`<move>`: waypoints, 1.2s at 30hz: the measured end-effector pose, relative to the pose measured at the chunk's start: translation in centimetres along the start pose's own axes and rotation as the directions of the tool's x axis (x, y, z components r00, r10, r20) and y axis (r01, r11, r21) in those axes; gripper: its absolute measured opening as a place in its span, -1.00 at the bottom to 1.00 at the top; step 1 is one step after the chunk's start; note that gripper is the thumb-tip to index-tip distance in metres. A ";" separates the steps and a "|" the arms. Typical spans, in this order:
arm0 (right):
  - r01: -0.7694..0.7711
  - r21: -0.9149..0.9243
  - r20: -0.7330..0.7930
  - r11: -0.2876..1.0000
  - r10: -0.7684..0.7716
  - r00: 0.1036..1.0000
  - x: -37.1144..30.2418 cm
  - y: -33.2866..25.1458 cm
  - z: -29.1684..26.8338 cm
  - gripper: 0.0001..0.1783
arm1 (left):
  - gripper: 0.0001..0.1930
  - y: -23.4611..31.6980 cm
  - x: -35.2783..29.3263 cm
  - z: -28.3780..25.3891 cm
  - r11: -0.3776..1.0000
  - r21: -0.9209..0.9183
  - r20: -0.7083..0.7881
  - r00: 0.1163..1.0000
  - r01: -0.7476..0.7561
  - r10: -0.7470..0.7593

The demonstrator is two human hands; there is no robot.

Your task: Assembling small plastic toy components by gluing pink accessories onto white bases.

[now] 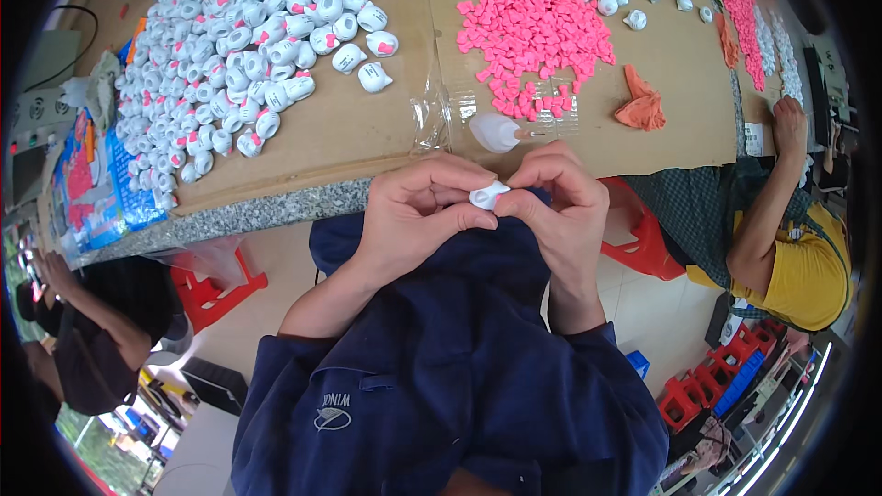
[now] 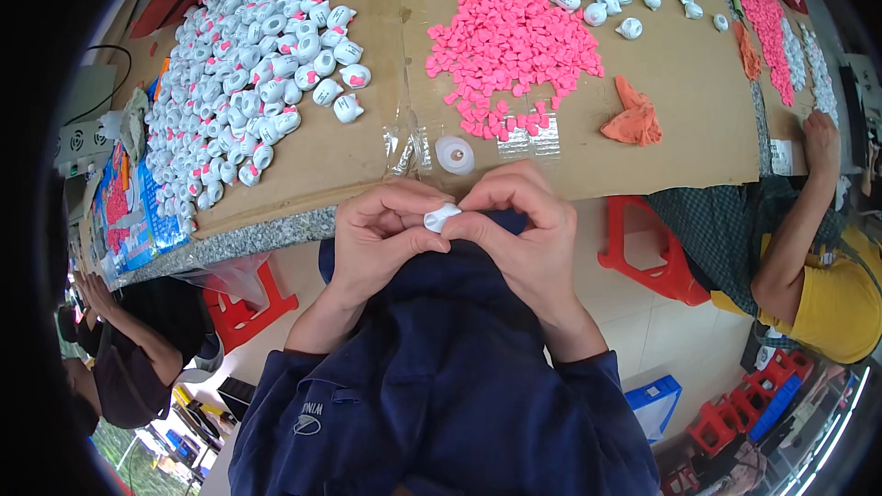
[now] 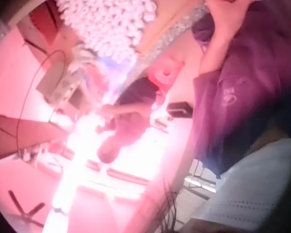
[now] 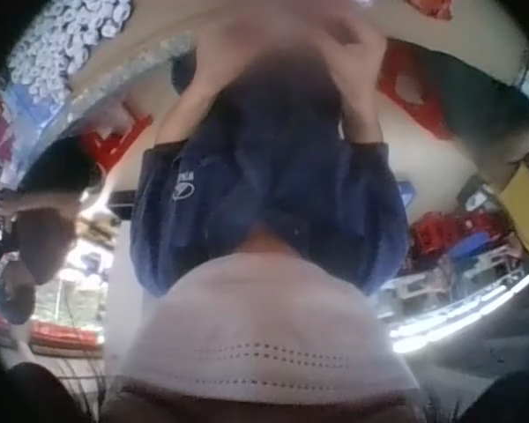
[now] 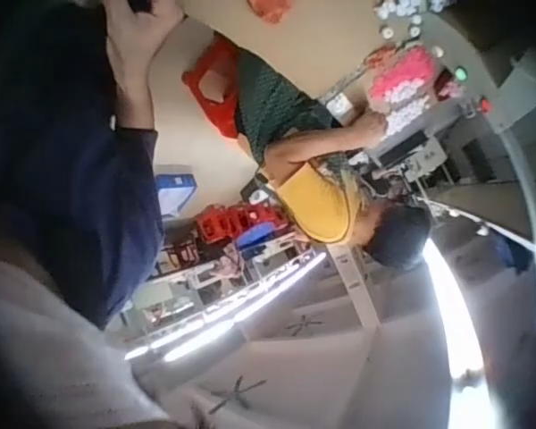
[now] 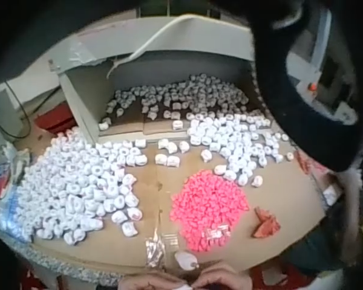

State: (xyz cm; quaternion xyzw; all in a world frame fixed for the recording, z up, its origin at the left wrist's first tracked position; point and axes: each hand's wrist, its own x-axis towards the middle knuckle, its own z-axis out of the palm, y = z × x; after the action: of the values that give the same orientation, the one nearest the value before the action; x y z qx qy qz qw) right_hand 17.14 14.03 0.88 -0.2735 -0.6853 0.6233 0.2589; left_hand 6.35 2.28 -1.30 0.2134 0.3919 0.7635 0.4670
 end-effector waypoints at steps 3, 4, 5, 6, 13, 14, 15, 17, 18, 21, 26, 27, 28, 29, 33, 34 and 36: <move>0.107 -0.018 0.093 0.994 -0.105 0.990 0.2 0.7 -0.8 -0.81 | -0.76 0.2 0.0 0.2 0.996 0.083 -0.028 0.999 -0.017 0.020; 0.178 -0.045 0.133 0.983 -0.170 0.976 0.2 0.9 -1.0 -0.78 | -0.75 0.2 0.0 0.1 0.983 0.171 0.001 0.998 -0.060 0.061; 0.177 -0.046 0.134 0.983 -0.170 0.976 0.3 1.0 -0.9 -0.78 | -0.74 0.2 0.0 0.1 0.961 0.257 0.033 0.995 -0.104 0.099; 0.251 -0.106 0.128 0.962 -0.237 0.963 0.3 1.0 -0.8 -0.78 | -0.74 0.1 0.0 0.1 0.961 0.256 0.032 0.995 -0.104 0.099; 0.343 -0.145 0.031 0.928 -0.342 0.939 -0.2 1.1 0.5 -0.82 | -0.75 0.4 -0.1 -0.1 0.891 0.405 0.065 0.978 -0.206 0.197; 0.348 -0.138 0.032 0.927 -0.347 0.937 -0.3 1.2 0.6 -0.82 | -0.76 0.4 -0.1 -0.2 0.886 0.414 0.061 0.977 -0.210 0.203; 0.342 -0.147 0.031 0.928 -0.341 0.940 -0.4 1.3 0.6 -0.82 | -0.76 0.4 -0.1 -0.2 0.880 0.423 0.061 0.976 -0.215 0.209; 0.318 -0.145 0.030 0.937 -0.317 0.948 -0.5 1.3 0.8 -0.83 | -0.76 0.5 -0.2 -0.3 0.890 0.414 0.049 0.981 -0.190 0.187; 0.328 -0.129 0.032 0.936 -0.327 0.944 -0.5 1.2 0.9 -0.83 | -0.76 0.8 -0.3 -0.4 0.881 0.429 0.047 0.980 -0.196 0.195; 0.307 -0.191 0.062 0.932 -0.301 0.952 -0.4 1.0 0.9 -0.81 | -0.78 1.5 -0.4 -0.6 0.869 0.489 -0.005 0.996 -0.076 0.090; 0.252 -0.156 -0.049 0.955 -0.263 0.964 -0.4 1.7 0.2 -0.75 | -0.81 5.0 2.1 -2.3 0.402 0.896 -0.009 0.899 -0.186 0.437; 0.233 -0.158 -0.119 0.960 -0.253 0.960 -0.3 1.8 0.1 -0.72 | -0.81 6.2 3.1 -3.0 0.289 0.941 0.001 0.858 -0.174 0.513; 0.235 -0.158 -0.124 0.959 -0.255 0.959 -0.1 1.8 0.1 -0.72 | -0.81 7.2 4.3 -3.7 0.176 0.973 0.022 0.813 -0.152 0.582; 0.219 -0.215 -0.141 0.952 -0.252 0.957 0.3 1.7 0.3 -0.70 | -0.81 8.0 5.3 -4.5 0.170 0.974 0.024 0.810 -0.152 0.586; 0.142 -0.312 -0.144 0.939 -0.195 0.970 1.5 0.5 1.5 -0.65 | -0.75 9.8 9.9 -5.7 -0.117 0.982 0.186 0.798 -0.145 0.573; 0.143 -0.314 -0.147 0.938 -0.197 0.969 1.8 0.9 1.5 -0.65 | -0.75 9.8 11.3 -5.7 -0.158 0.977 0.205 0.832 -0.142 0.515; 0.299 -0.453 -0.019 0.840 -0.344 0.939 2.1 1.4 1.6 -0.64 | -0.76 9.1 14.2 -5.2 -0.187 0.961 0.270 0.845 -0.205 0.461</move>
State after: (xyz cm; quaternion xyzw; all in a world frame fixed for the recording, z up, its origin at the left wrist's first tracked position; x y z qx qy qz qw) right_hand 14.66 14.46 -0.64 -0.2370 -0.8313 0.3840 0.3246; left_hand -8.89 10.37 2.27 0.5084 0.7852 0.3404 -0.0957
